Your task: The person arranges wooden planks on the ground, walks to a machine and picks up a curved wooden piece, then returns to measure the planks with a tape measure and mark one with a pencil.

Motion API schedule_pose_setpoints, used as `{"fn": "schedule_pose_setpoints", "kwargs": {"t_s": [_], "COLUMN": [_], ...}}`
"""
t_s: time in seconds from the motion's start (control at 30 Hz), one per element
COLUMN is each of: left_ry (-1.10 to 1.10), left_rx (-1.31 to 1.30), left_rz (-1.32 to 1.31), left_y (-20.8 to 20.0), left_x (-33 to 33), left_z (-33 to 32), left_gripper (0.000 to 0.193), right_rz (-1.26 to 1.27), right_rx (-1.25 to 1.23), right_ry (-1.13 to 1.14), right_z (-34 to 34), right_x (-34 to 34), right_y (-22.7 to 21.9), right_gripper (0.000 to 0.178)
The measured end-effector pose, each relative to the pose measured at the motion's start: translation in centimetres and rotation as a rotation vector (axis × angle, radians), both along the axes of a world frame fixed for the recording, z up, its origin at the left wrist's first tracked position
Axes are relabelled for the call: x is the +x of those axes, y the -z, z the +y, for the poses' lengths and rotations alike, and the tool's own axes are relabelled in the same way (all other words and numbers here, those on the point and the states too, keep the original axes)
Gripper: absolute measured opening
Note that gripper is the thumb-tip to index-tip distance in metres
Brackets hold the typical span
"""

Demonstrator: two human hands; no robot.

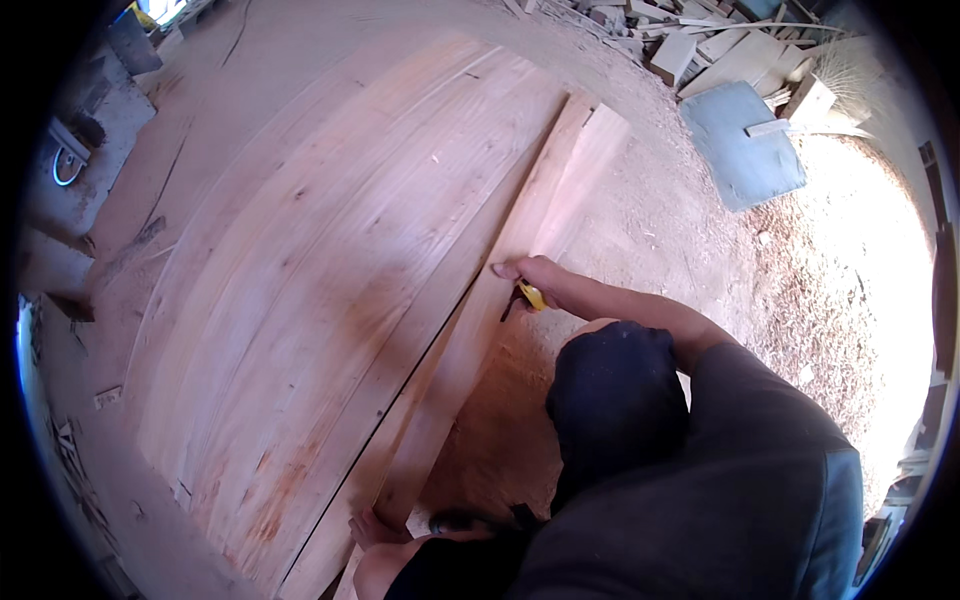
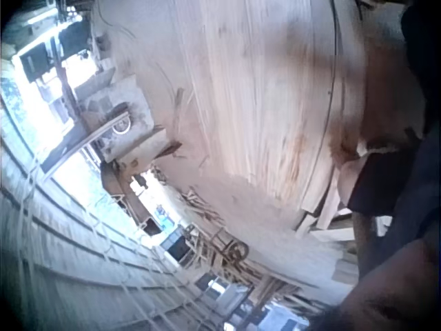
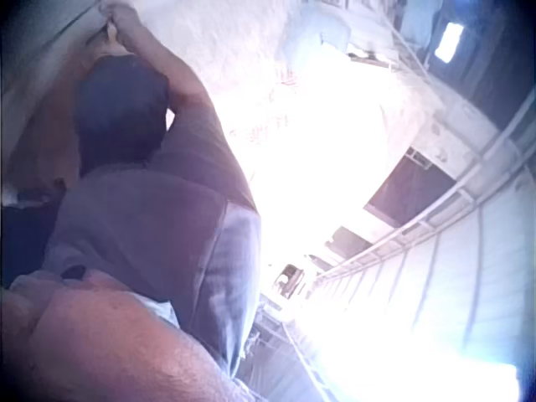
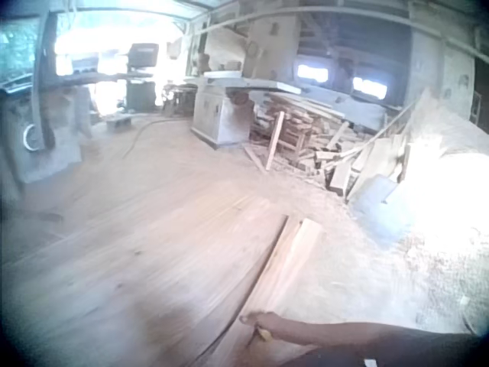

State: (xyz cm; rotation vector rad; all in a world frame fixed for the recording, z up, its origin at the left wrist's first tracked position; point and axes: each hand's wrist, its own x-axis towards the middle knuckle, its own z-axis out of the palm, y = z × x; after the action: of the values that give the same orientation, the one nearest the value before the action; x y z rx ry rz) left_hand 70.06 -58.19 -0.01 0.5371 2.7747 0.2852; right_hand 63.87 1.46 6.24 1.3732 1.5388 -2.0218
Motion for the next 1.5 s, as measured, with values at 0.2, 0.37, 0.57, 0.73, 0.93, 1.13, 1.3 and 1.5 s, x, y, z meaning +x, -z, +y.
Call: {"fn": "schedule_pose_setpoints", "kwargs": {"t_s": [0.2,0.37,0.57,0.73,0.93,1.13,1.3,1.5], "left_ry": [-0.063,-0.057,-0.062,-0.057,-0.031,-0.097,-0.087,-0.124], "left_rx": [0.100,0.152,0.190,0.101,0.223,0.175,0.107,0.189], "left_rz": [0.131,0.236,0.269,0.208,0.395,0.316,0.326,0.201], "left_y": [0.0,-0.3,0.4,-0.7,-1.2,-2.5,-1.9,-2.3], "left_x": [1.0,1.0,0.6,1.2,0.8,0.7,1.4,1.2], "left_z": [1.4,0.5,1.2,0.9,1.6,2.7,2.6,1.9], "left_gripper": [0.065,0.056,0.045,0.034,0.032,0.026,0.024,0.040], "right_rz": [0.008,0.088,-0.058,-0.111,-0.174,-0.197,-0.243,-0.068], "right_rx": [-0.004,-0.180,-0.058,-0.037,0.090,0.074,0.048,-0.010], "right_ry": [-0.098,-0.194,-0.214,-0.192,-0.233,-0.291,-0.298,-0.329], "right_z": [-1.2,-3.1,-3.4,-4.2,-5.1,-4.8,-3.4,-3.8], "right_x": [-0.1,0.1,0.5,-0.6,-1.2,-1.0,-1.1,0.0], "right_y": [-1.7,0.4,-1.7,-1.6,-2.6,-2.0,-1.0,-0.3], "right_gripper": [0.040,0.031,0.043,0.044,0.053,0.058,0.056,0.045]}}
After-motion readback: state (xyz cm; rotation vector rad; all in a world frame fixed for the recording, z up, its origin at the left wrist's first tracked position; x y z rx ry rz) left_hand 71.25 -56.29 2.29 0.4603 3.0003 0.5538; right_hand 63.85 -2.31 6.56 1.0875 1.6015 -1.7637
